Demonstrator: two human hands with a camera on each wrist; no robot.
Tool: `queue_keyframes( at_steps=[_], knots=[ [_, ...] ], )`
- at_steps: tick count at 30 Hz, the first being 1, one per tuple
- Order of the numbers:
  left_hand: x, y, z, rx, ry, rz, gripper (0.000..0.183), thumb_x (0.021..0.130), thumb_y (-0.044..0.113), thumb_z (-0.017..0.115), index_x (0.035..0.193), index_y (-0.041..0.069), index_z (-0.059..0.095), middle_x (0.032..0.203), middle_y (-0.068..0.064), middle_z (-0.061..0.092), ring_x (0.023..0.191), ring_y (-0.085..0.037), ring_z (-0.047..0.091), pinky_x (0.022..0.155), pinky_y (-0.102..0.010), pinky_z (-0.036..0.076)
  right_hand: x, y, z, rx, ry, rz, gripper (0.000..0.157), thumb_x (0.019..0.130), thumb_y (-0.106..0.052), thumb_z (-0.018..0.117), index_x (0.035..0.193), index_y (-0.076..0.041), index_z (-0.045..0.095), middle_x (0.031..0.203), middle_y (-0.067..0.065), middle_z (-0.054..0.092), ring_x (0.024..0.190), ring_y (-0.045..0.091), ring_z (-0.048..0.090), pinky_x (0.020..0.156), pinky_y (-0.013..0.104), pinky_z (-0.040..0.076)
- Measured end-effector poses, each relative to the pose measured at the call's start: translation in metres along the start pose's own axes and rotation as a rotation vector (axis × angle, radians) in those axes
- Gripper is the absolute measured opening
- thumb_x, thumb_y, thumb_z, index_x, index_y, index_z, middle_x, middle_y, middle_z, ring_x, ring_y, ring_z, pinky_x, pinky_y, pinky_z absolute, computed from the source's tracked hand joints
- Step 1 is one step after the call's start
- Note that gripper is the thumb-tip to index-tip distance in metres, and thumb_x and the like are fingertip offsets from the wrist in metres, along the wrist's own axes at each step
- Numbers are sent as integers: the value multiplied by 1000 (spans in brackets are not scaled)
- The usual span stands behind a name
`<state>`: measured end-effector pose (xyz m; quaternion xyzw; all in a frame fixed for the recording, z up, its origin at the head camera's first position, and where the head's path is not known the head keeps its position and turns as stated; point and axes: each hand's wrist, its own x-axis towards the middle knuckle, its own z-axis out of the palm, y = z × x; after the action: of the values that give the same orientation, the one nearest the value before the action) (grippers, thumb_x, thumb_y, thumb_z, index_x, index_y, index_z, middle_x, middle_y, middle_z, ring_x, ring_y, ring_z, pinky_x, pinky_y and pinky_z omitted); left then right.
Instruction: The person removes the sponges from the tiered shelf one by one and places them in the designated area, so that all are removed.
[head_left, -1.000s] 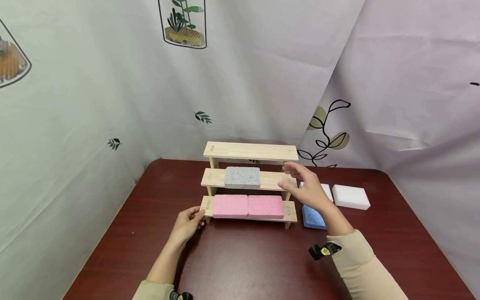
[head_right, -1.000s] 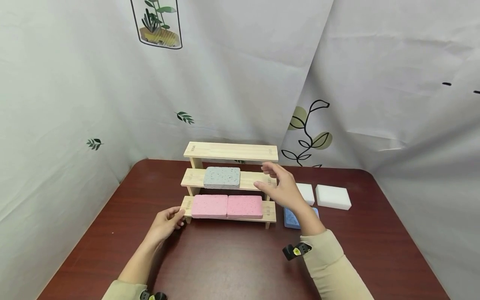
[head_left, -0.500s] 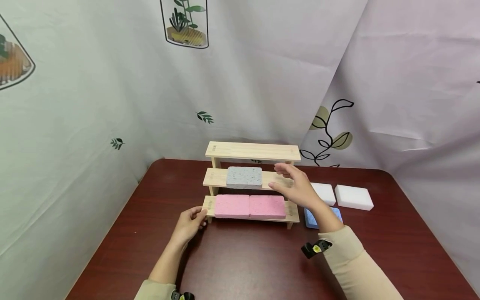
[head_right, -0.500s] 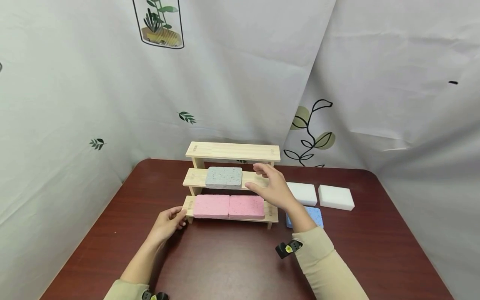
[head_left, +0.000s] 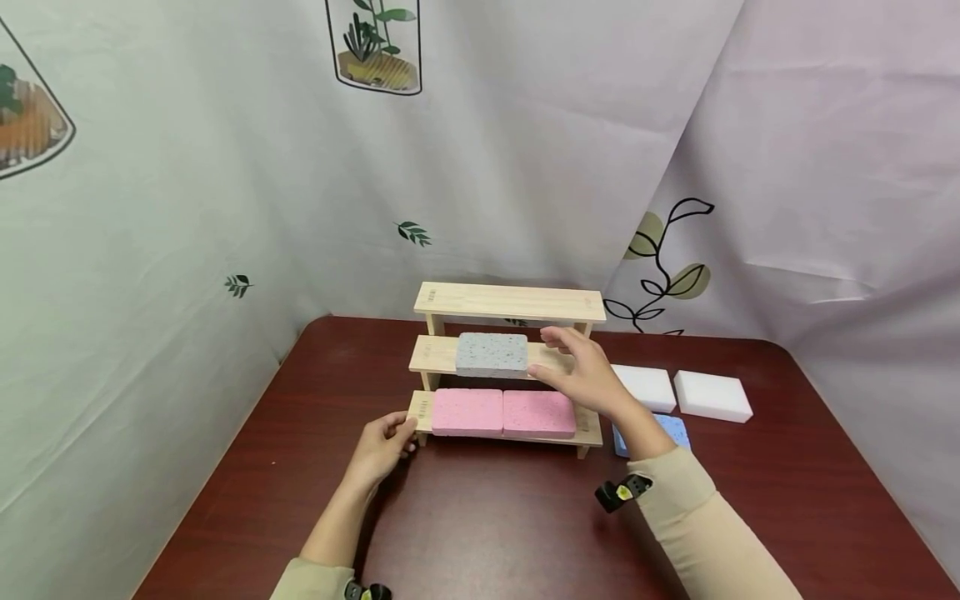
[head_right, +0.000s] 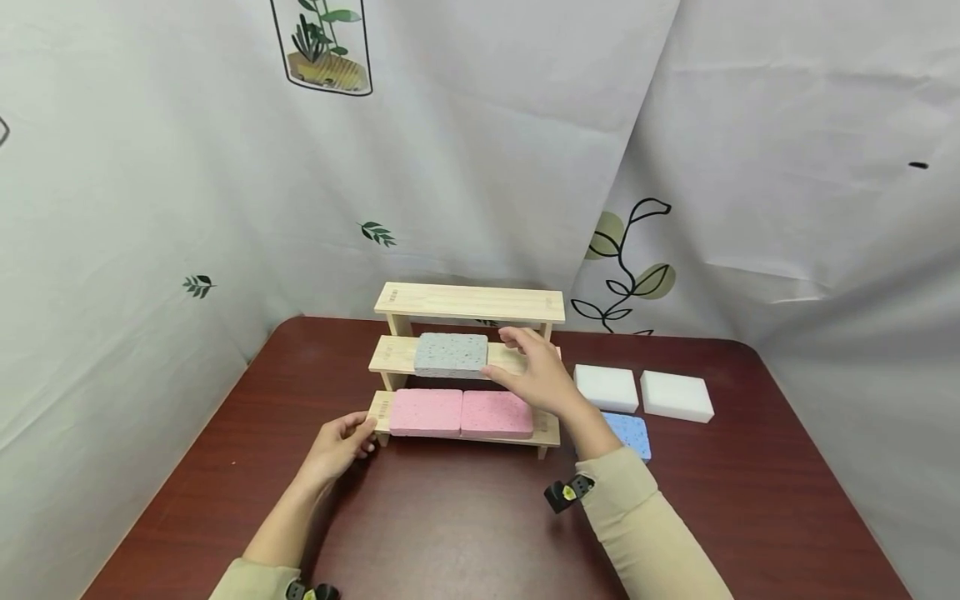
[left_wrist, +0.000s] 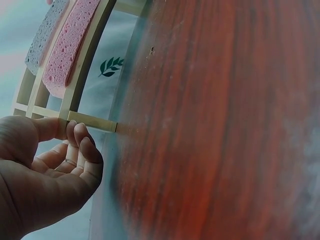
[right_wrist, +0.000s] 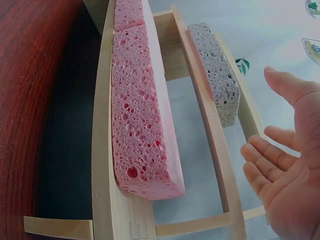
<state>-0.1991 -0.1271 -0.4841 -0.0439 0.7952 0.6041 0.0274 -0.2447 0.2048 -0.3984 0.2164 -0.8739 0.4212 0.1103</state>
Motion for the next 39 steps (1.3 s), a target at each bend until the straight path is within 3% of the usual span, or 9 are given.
queue_keyframes(
  at_steps=[7,21,39],
  knots=[
    [-1,1,0,8,-1,-5,29,102,8,59,122,-13,63,83,-12,66,68,-15,60,60,-24,51,3,-1,7,-47,-11,4,68,84,-30,84,138,0,55,130,17,62,122,35,58,104,51,46],
    [-2,3,-1,3,-6,3,30,102,11,60,121,-13,63,83,-13,66,68,-16,60,60,-25,51,12,-3,18,-133,-32,-11,75,84,-37,83,141,2,53,137,14,56,129,34,52,111,52,39],
    [0,0,-1,-9,-2,-8,27,101,7,60,120,-13,64,81,-11,65,68,-16,59,60,-24,50,21,-8,32,-245,-124,52,91,84,-49,80,149,2,43,145,20,48,134,39,46,112,55,37]
  ],
)
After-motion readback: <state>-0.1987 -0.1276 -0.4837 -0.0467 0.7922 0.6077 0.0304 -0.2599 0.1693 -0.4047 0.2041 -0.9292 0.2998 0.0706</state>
